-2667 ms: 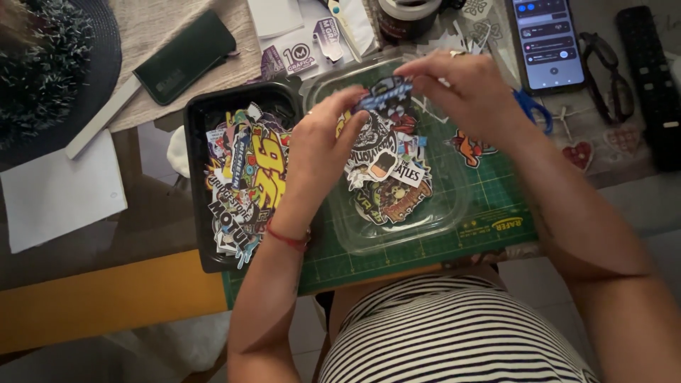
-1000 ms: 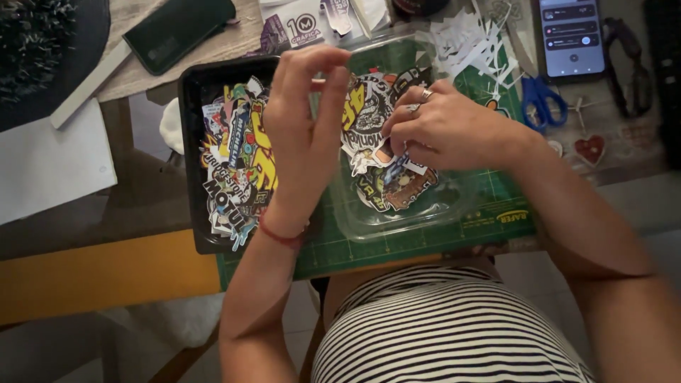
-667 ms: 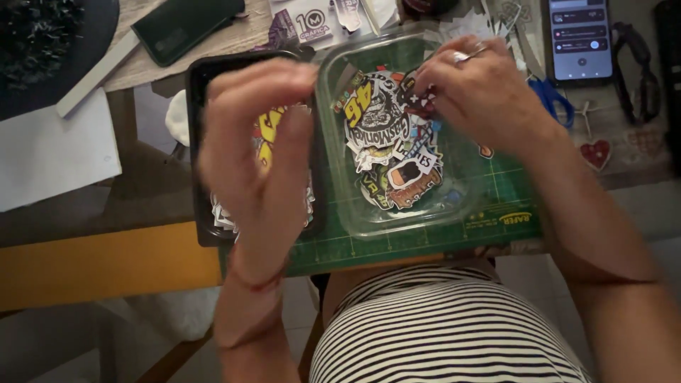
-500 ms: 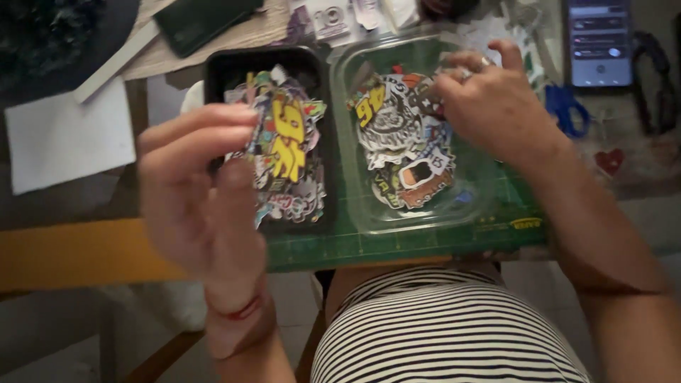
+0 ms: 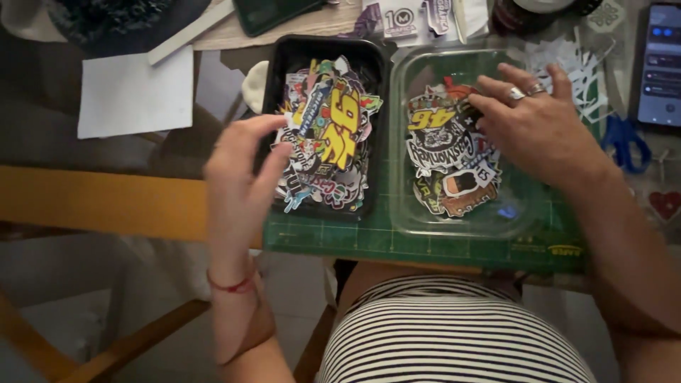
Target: Sorting and transferring various stickers from a black tray into a clear plastic container on a workspace.
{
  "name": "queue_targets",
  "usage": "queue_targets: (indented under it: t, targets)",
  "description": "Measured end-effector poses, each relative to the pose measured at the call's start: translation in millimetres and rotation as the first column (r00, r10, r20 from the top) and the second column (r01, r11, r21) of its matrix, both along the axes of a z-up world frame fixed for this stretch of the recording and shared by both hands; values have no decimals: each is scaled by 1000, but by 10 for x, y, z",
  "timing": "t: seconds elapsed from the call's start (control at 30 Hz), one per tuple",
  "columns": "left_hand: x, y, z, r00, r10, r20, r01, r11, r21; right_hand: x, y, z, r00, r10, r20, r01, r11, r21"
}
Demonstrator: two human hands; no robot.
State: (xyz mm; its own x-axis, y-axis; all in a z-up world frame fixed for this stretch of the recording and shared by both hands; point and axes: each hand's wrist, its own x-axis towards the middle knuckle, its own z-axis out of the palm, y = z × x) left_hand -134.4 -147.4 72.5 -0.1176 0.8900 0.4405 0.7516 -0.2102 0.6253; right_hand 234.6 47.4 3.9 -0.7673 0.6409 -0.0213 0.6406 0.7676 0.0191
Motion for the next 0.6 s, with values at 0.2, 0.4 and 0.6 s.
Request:
queue_targets:
  t: [0.2, 0.4, 0.6]
  targets:
    - [-12, 527, -299, 957, -127, -262, 81, 980, -182, 84, -8, -59, 995, 33, -92, -16, 983, 183]
    - [-26, 1155, -400, 790, -438, -429, 240, 865, -441, 95, 12, -66, 993, 28, -111, -8, 984, 176]
    - [-84, 1208, -586, 743, -432, -511, 230, 882, -411, 72, 7, -38, 995, 8, -101, 11, 983, 182]
